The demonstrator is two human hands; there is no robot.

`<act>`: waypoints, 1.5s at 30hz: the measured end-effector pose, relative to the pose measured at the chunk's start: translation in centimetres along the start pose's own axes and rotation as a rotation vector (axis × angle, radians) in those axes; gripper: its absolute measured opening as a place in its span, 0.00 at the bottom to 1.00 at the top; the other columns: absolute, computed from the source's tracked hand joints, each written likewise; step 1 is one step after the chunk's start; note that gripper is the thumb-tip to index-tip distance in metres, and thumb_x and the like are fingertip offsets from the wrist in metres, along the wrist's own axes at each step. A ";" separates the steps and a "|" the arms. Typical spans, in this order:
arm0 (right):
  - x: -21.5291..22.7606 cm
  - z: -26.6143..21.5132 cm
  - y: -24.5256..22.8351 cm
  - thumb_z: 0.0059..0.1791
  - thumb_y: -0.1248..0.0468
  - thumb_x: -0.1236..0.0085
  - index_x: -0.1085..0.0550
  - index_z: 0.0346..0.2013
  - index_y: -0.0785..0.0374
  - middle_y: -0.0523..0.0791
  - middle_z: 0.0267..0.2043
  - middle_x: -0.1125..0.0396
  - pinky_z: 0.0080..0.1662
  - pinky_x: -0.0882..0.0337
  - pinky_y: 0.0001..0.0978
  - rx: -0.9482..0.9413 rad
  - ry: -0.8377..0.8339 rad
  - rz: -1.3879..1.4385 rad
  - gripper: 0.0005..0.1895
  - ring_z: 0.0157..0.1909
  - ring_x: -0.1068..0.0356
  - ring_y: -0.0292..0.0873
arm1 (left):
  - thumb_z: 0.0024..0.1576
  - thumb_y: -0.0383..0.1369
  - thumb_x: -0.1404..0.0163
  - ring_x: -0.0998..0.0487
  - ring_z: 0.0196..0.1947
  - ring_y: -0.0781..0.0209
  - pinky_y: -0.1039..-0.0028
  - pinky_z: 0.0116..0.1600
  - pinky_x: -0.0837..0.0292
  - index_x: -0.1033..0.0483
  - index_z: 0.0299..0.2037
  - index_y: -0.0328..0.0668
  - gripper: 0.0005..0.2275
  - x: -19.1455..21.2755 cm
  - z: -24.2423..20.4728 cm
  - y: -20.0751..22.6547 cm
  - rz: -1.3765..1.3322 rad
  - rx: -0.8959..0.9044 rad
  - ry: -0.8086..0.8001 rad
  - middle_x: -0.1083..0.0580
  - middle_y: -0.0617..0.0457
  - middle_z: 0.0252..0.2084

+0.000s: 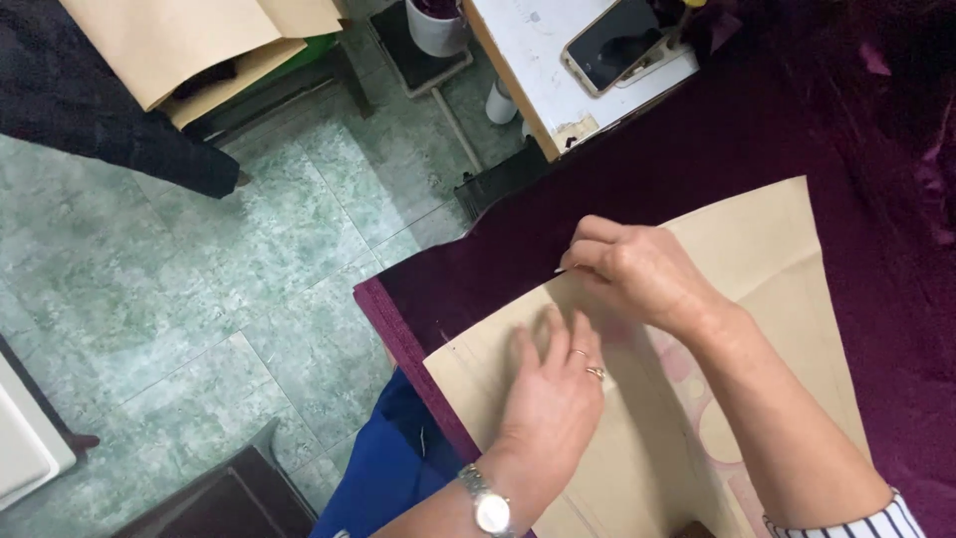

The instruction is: The person places a paper pattern on a piece of purple fabric and uses a ruler and chalk to trace the pattern's outline. They then use pins to secure the pattern to the fabric.

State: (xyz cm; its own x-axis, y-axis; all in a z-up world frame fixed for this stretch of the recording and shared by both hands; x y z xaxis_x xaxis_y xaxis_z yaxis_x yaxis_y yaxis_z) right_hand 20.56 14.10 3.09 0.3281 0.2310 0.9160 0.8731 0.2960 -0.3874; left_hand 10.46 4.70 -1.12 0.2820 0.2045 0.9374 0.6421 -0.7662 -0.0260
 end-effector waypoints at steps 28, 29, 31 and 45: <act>-1.8 0.1 1.8 0.39 0.69 0.49 0.38 0.17 0.57 0.39 0.25 0.46 0.26 0.38 0.34 0.131 -0.021 -0.207 0.09 0.18 0.44 0.44 | 0.56 0.33 0.61 0.49 0.64 0.18 0.28 0.54 0.41 0.34 0.60 0.42 0.20 -2.2 2.7 1.2 -0.126 -0.099 -0.078 0.42 0.45 0.65; -1.4 -0.1 2.3 0.40 0.68 0.51 0.38 0.18 0.57 0.39 0.26 0.46 0.26 0.40 0.35 0.083 -0.031 -0.206 0.08 0.19 0.44 0.45 | 0.57 0.32 0.64 0.52 0.64 0.14 0.27 0.52 0.41 0.36 0.61 0.40 0.21 -2.5 2.8 1.4 -0.119 -0.092 -0.068 0.44 0.46 0.67; -1.5 -0.1 2.3 0.40 0.69 0.50 0.36 0.20 0.57 0.39 0.27 0.44 0.25 0.39 0.35 0.090 -0.030 -0.181 0.06 0.19 0.44 0.45 | 0.57 0.33 0.63 0.52 0.64 0.13 0.27 0.53 0.41 0.39 0.63 0.41 0.22 -2.0 3.1 1.5 -0.115 -0.101 -0.118 0.45 0.45 0.68; -1.5 0.4 0.8 0.51 0.62 0.48 0.43 0.14 0.57 0.38 0.22 0.48 0.22 0.44 0.32 0.212 0.113 -0.099 0.22 0.16 0.53 0.42 | 0.59 0.33 0.61 0.37 0.54 0.12 0.31 0.57 0.43 0.30 0.57 0.46 0.17 -0.8 4.5 2.1 0.046 -0.198 -0.275 0.32 0.41 0.54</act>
State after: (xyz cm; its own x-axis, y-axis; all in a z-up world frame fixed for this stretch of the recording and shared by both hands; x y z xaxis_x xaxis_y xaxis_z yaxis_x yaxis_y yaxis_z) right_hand 20.60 14.37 1.33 0.2928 0.0900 0.9519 0.8120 0.5023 -0.2973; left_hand 14.83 5.69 -3.48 0.5064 0.3025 0.8075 0.4806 -0.8765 0.0269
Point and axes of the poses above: each hand's wrist, its own z-axis towards the middle knuckle, its own x-axis out of the back of the hand, y = z × x, the point moved 5 cm from there along z, towards the middle knuckle
